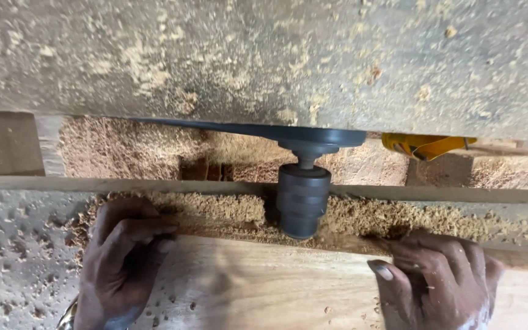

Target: The person places wooden planks on a drill press table and drills holes through them, sliding and repositioning each plank under the spinning bit to make a series of holes, then sets finished planks aside and brings up the next board.

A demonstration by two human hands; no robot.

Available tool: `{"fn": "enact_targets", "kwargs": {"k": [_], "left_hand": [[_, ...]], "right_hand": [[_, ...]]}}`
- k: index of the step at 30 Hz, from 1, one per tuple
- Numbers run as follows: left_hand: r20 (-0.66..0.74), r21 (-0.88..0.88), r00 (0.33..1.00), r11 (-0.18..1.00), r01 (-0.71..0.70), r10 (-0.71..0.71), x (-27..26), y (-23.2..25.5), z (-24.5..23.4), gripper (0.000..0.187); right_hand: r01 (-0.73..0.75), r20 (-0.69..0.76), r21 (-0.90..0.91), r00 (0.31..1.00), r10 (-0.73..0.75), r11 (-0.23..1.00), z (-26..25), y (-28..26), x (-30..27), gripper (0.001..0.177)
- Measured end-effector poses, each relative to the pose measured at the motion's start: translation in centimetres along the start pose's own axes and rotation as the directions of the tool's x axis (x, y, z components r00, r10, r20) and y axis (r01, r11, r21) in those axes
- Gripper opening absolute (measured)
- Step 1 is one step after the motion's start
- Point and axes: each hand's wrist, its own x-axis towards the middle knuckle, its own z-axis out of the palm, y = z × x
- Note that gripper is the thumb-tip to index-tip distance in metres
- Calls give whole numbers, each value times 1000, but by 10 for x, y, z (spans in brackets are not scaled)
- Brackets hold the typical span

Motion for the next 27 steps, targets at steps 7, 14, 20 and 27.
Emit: {"fn": "enact_targets", "kwargs": {"k": [7,14,20,27], "left_hand": [[15,-7,1000,1000,-15,15,2,3,0,24],[-51,7,991,993,-121,122,-19,-2,0,11],[-64,-34,995,996,78,-80,-53,13,-4,18],[-66,-38,995,996,76,-78,-88,3,4,23]], "right_hand": [[-28,-110,92,993,38,995,-9,-11,5,26],[111,-63,47,992,-108,993,-18,-4,-8,42],[70,24,49,997,-71,996,-30,-30,-18,41],[105,29,65,994,-107,992,-10,-23,-43,39]]}}
